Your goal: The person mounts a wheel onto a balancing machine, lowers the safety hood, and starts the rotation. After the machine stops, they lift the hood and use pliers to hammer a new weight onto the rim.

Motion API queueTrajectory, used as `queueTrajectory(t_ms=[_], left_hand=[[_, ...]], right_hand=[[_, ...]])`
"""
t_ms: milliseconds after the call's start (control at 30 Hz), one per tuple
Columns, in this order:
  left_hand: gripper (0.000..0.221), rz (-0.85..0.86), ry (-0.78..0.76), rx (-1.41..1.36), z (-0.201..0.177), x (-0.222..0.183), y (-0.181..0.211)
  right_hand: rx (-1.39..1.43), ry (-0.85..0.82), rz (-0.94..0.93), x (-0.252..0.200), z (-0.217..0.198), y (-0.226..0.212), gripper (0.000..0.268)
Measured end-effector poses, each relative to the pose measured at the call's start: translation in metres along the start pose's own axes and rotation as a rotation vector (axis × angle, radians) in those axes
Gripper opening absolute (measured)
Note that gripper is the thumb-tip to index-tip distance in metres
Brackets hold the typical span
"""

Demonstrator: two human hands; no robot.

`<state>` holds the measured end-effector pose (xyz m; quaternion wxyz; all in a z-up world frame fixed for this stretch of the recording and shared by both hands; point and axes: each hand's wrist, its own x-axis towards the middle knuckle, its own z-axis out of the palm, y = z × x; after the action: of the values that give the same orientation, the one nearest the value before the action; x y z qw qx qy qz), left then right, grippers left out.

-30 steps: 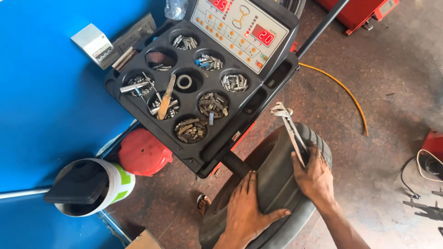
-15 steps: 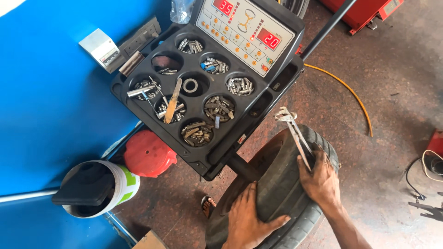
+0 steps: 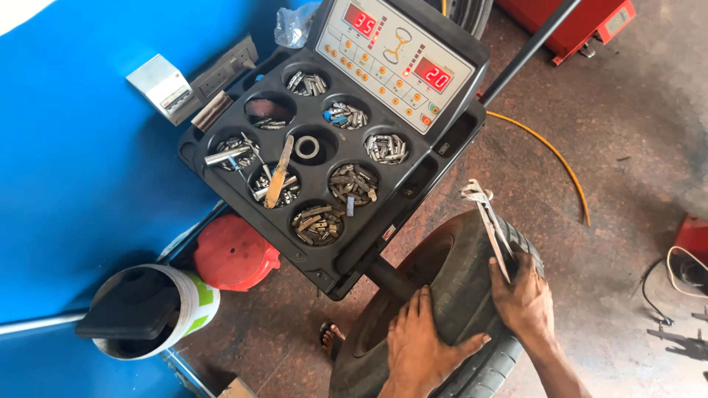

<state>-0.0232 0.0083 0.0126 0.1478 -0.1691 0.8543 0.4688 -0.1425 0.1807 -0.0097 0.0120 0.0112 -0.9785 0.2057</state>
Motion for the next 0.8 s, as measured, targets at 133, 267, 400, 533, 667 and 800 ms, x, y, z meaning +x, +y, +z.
queueTrajectory(t_ms=[133,267,400,533,667,800], left_hand=[[0.130,-0.035,-0.022,0.004,-0.001,0.006,0.006],[0.132,-0.049,-0.029,-0.005,0.003,0.009,0.006],[0.134,-0.104,-0.066,0.004,0.003,0.008,0.007],[0.107,-0.007,0.033,-0.175,-0.007,0.021,-0.026],[0.032,0.126,0.557,-0.120,-0.048,0.056,-0.086],[0.027,0.051,0.710,0.088,-0.118,0.103,-0.112]], right_hand=[[-0.012,-0.003,-0.002,0.006,0.000,0.000,0.048],[-0.047,0.014,-0.049,0.012,0.007,0.014,0.047],[-0.022,0.068,-0.205,0.009,0.007,0.024,0.051],[-0.007,-0.035,-0.075,0.011,0.001,0.017,0.046],[-0.019,-0.046,-0.063,0.010,-0.001,0.016,0.044],[-0.039,-0.026,-0.141,0.012,0.008,0.033,0.043]])
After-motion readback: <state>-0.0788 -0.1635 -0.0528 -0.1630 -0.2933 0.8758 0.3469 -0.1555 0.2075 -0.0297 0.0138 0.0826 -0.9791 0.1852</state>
